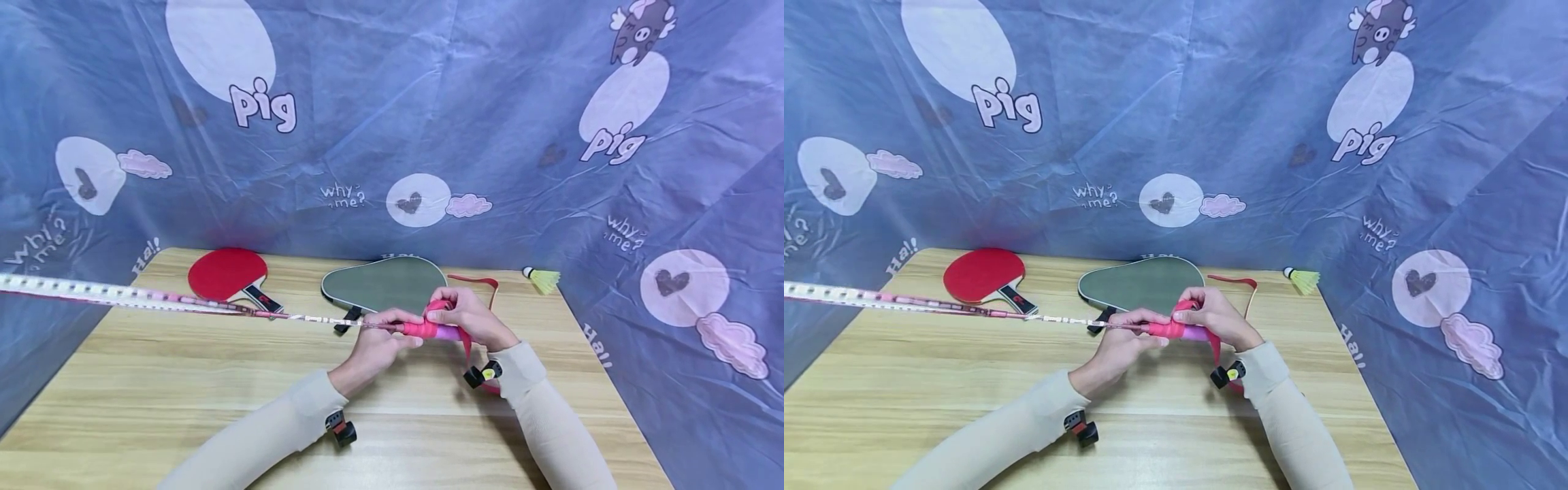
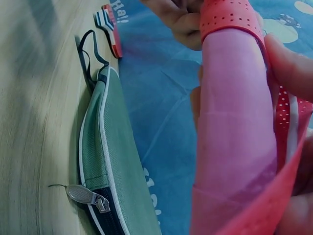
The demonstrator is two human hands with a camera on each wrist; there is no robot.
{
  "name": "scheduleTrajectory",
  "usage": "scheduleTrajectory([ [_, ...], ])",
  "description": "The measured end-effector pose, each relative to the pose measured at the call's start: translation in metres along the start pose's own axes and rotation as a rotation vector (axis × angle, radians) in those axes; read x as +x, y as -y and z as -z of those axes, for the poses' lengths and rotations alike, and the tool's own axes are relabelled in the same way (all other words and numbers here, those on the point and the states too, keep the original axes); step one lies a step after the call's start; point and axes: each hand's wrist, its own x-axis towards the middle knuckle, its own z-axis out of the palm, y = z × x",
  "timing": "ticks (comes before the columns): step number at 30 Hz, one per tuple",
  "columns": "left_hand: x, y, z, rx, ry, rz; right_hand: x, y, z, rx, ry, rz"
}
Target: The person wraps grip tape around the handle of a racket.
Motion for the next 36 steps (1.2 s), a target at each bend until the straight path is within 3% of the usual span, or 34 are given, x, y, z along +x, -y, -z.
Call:
scheduleTrajectory([
  [9, -0.0017, 0.0001, 0.0010, 0.106, 0.025, -0.108, 0.0010, 0.0017, -0.0013, -0.082, 0.050, -0.066],
  [14, -0.0021, 0.0009, 0.0013, 0.119, 0.050, -0.127, 0.0018, -0.0010, -0.0012, -0.043, 0.094, -0.081],
  [25, 0.0008, 0.0027, 0.0019, 0.090, 0.065, -0.169, 0.0020, -0.0019, -0.0023, 0.049, 0.137, -0.027],
  [32, 0.0029, 0.0011, 0.0015, 0.046, 0.087, -0.134, -0.0010, 0.0029, -0.0028, 0.068, 0.061, -0.049],
  [36, 0.0023, 0.0012, 0.0004, -0.031, 0.116, -0.076, -0.0029, 0.0042, -0.0027, 0.050, 0.013, -0.052],
])
